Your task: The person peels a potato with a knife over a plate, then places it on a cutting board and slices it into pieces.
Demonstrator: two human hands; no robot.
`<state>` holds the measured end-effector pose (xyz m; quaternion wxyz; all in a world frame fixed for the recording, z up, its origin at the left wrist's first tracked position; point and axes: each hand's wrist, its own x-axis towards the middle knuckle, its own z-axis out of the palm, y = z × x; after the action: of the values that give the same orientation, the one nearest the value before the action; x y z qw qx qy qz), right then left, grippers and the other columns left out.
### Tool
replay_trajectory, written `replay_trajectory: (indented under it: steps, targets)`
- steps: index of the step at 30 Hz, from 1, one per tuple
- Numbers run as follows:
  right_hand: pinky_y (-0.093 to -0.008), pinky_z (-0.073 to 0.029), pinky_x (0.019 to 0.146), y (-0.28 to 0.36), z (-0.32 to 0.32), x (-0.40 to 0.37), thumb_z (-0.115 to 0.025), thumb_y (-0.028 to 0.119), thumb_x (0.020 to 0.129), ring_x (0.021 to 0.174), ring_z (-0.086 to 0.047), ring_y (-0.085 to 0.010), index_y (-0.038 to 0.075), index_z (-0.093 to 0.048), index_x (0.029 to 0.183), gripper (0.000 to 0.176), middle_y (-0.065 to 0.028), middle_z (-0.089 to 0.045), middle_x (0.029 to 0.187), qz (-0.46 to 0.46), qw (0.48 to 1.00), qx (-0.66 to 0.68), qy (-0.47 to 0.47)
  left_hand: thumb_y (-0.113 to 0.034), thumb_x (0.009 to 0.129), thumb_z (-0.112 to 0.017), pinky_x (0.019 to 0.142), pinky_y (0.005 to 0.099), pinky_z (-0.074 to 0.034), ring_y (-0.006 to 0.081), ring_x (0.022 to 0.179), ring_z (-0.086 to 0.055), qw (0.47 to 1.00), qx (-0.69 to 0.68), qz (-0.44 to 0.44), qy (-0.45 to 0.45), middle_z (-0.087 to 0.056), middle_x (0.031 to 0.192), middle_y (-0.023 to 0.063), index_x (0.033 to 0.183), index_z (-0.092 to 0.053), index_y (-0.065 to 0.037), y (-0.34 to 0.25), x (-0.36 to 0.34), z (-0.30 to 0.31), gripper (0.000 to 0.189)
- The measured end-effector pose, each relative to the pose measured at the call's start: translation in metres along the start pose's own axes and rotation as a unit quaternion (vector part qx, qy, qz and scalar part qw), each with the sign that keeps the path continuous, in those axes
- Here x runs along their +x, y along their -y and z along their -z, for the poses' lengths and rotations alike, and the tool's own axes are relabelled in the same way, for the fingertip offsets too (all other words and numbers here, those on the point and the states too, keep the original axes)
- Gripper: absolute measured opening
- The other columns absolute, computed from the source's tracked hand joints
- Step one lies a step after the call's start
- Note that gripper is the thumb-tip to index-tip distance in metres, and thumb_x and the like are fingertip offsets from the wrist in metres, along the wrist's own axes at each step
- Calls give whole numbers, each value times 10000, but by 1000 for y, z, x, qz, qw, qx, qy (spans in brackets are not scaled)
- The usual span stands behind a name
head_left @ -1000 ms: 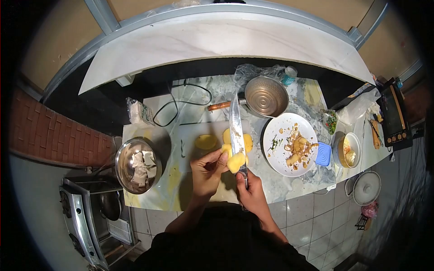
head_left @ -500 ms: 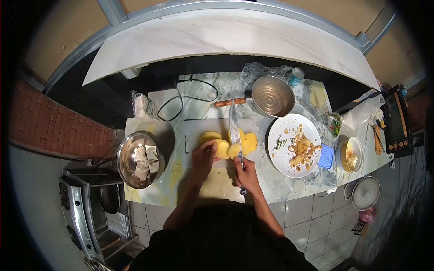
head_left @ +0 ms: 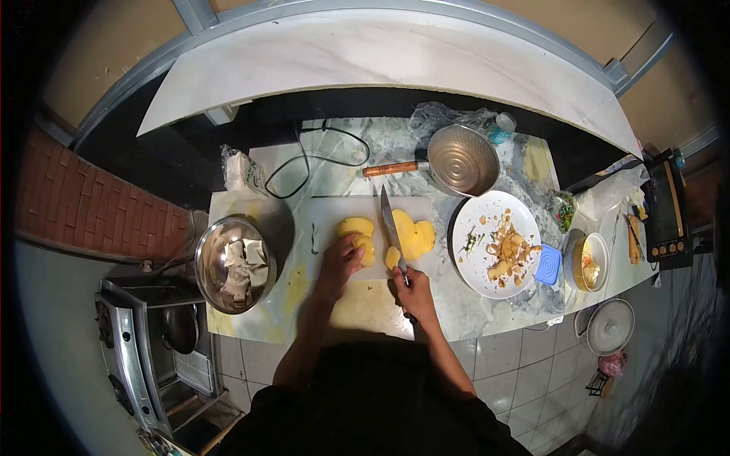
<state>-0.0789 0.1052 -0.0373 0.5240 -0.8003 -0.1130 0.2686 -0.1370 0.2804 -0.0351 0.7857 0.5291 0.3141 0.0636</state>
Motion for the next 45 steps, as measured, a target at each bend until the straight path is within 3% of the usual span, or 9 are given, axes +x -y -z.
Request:
replay_trajectory:
  steps: [1,3,13,19,22,24,28,30,45]
  targets:
    - [-278,-328,312,1,0,-1,-539,284,949,301,-435,-108,-41,-617,816,360,-34,-462,415,1,1000,-2,0,-125,891,-620,766,306,-498,138,937,-583,1000,-2,-1,0,-603,1077,80,1271,-485,-26,7,3,3,415]
    - [-292,-347,318,3,1,-2,-553,278,938,306,-454,-129,-50,-624,825,354,-57,-477,422,12,999,-34,-7,-78,883,-624,724,251,-489,126,838,-596,984,111,-135,31,-629,973,76,1224,-501,-13,22,8,10,369]
    - [-326,-431,375,13,-5,-2,-568,265,917,367,-547,-191,-84,-644,902,357,-135,-555,492,-32,998,-55,17,-38,870,-621,621,245,-465,104,735,-585,947,249,-200,46,-633,903,101,1138,-522,8,30,9,4,290]
    - [-343,-468,413,8,-14,9,-608,270,888,397,-585,-229,-72,-643,879,345,-159,-585,520,-37,997,-69,-26,-41,842,-646,568,278,-443,158,642,-572,935,254,-246,-38,-612,867,121,1128,-529,-11,43,16,7,311]
    - [-362,-490,456,6,-14,13,-613,275,883,449,-616,-256,-70,-644,900,347,-191,-616,585,10,992,-118,-51,-33,813,-661,615,312,-460,217,677,-582,912,326,-243,-55,-598,887,135,1112,-545,-17,24,6,6,322]
    - [-396,-513,539,17,-11,11,-612,287,880,540,-644,-309,-61,-643,891,349,-228,-632,658,-33,994,-106,-19,-21,764,-677,717,358,-459,281,813,-576,832,415,-358,-91,-587,965,139,1081,-579,-27,5,-3,1,332]
    - [-442,-505,588,1,-13,15,-601,281,883,628,-637,-390,-56,-625,914,339,-256,-628,699,6,989,-150,-2,-64,738,-690,832,387,-409,283,1009,-520,821,445,-352,-66,-578,1064,102,1070,-615,-55,-5,-11,-6,341]
    - [-486,-486,616,-2,-15,12,-574,261,894,672,-607,-459,-49,-595,925,312,-268,-616,708,86,968,-224,-72,-134,754,-688,892,401,-350,256,1112,-462,769,533,-354,0,-568,1144,60,1074,-635,-67,-7,-17,-10,331]
    - [-510,-482,533,-2,-21,-18,-484,182,924,580,-596,-448,-42,-505,1022,244,-263,-591,627,98,955,-279,-27,-227,806,-677,936,410,-284,239,1140,-439,741,558,-374,-6,-596,1214,-6,1117,-663,-104,20,-6,-10,335]
